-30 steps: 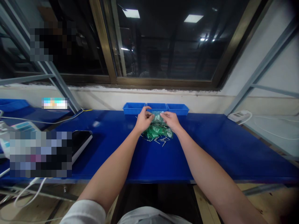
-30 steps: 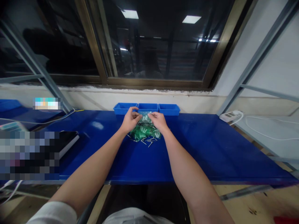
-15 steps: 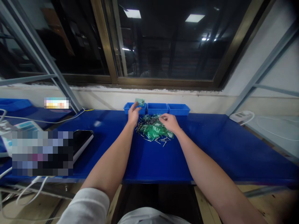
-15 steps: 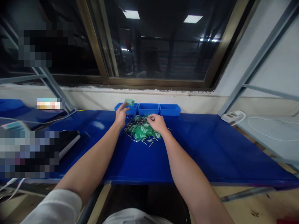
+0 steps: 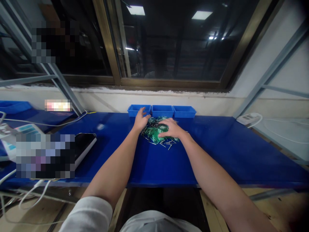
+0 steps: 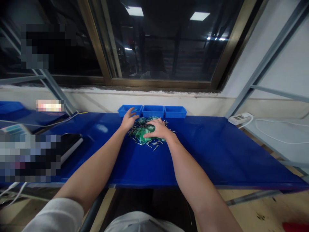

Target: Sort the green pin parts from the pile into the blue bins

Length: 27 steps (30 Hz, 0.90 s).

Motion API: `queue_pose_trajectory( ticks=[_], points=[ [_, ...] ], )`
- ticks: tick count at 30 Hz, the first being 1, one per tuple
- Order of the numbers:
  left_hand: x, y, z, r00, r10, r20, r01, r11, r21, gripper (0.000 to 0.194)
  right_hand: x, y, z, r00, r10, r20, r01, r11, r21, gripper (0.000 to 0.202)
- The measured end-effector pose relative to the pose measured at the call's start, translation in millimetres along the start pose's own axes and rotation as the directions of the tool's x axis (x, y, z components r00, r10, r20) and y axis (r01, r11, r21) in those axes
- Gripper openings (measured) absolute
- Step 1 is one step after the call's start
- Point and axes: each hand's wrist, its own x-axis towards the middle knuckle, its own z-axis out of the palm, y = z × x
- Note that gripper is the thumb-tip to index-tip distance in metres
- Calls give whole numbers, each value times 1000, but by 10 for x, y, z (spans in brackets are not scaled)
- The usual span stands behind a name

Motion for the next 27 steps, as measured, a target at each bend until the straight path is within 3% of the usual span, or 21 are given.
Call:
queue_pose_trajectory(
  ticks=[3, 8, 12, 17, 20, 23, 25, 27],
  points=[
    [-46, 31, 32, 999, 51, 16, -52, 996, 79, 58, 6, -40, -3, 998, -14, 68, 16, 1000, -23, 70],
    [-89, 56, 89, 994, 99, 47, -105, 982, 154, 48, 27, -60, 6, 996, -55, 72, 57, 998, -23, 61],
    [-119, 88, 108, 990, 129, 62, -138, 978, 154, 41, 32, -82, 29, 999, -48, -22, 48, 999, 17, 51],
    [-130, 167, 141, 991, 132, -22, -131, 991, 32, 33, 91, -89, 62, 975, 113, -190, -92, 989, 115, 42],
    [-69, 239, 196, 995, 80, -63, -84, 994, -68, 30, 221, -2, 46, 917, 260, -301, -172, 941, 291, 37],
    [18, 348, 267, 995, 99, 6, -98, 989, -110, 27, 391, 141, 11, 805, 407, -431, -193, 867, 459, 32],
    [52, 427, 318, 988, 126, 87, -118, 989, -94, 28, 476, 223, 8, 750, 520, -410, -223, 781, 583, 30],
    [45, 483, 369, 977, 169, 130, -163, 985, -53, 33, 517, 267, 36, 728, 571, -378, -233, 725, 648, 31]
  ],
)
